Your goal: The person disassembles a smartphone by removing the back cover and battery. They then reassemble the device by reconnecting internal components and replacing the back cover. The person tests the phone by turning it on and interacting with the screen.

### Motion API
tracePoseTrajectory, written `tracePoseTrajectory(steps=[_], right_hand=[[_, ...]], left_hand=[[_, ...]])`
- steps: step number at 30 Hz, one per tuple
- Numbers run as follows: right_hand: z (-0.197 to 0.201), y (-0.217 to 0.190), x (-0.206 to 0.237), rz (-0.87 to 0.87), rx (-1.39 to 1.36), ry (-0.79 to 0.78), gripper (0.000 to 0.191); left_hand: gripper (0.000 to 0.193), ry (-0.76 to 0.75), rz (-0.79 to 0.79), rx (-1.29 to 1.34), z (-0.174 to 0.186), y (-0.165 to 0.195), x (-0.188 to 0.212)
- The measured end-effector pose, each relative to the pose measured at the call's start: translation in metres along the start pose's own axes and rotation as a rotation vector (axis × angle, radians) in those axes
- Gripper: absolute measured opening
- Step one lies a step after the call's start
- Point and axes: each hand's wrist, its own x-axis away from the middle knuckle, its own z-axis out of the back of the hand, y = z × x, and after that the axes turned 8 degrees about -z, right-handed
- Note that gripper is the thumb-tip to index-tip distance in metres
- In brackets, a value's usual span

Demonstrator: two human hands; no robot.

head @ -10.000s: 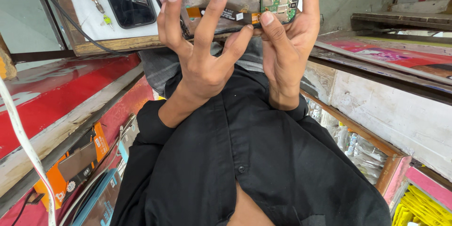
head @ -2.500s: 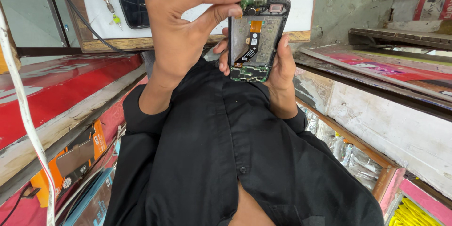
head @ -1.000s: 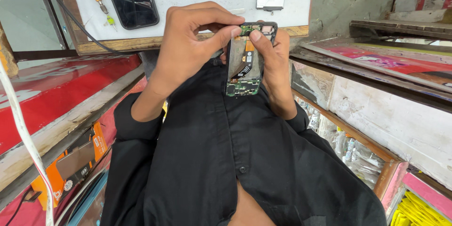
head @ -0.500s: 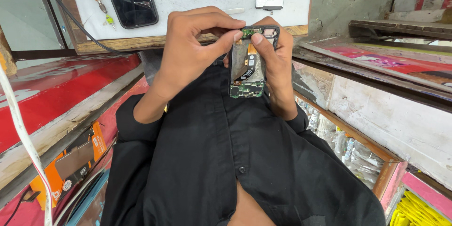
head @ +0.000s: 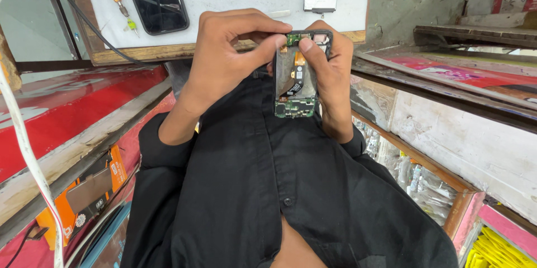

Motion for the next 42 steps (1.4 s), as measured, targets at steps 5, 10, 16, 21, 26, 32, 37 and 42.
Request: tracePoseTrajectory(steps=[5,10,16,21,26,32,37,42], right_hand=[[-0.002,-0.008,-0.001,0.046,0.133,0.004,0.019],[0.002,-0.004,-0.001,0.040,0.109,-0.017,0.016],[0.002,-0.005,-0.003,0.022,0.141,-0.019,0.019],[-0.004,-0.010,0.001,-0.062,-0.042,-0.056,0.017],[-0.004,-0.015,0.005,-0.019,-0.013,-0.032,0.019],[-0.011,-0.025,0.013,-0.075,-0.099,-0.049,0.020],[-0.013,-0.029,0.018,-0.063,-0.102,-0.045,0.021],[-0.009,-0.023,0.016,-0.024,-0.019,-0.027,0.023]], left_hand=[[0.023,-0.140,-0.172,-0.261,0.006,0.004,0.000],[0.037,-0.202,-0.359,-0.486,0.010,0.006,-0.004],[0.037,-0.249,-0.359,-0.507,0.010,0.006,-0.006],[0.033,-0.221,-0.340,-0.470,0.010,0.004,-0.003],[0.023,-0.093,-0.198,-0.185,0.004,-0.002,0.002],[0.021,-0.027,0.036,0.193,-0.003,-0.010,0.011],[0.022,-0.017,0.056,0.319,-0.002,-0.010,0.013],[0.019,0.025,0.091,0.271,-0.007,-0.004,0.011]])
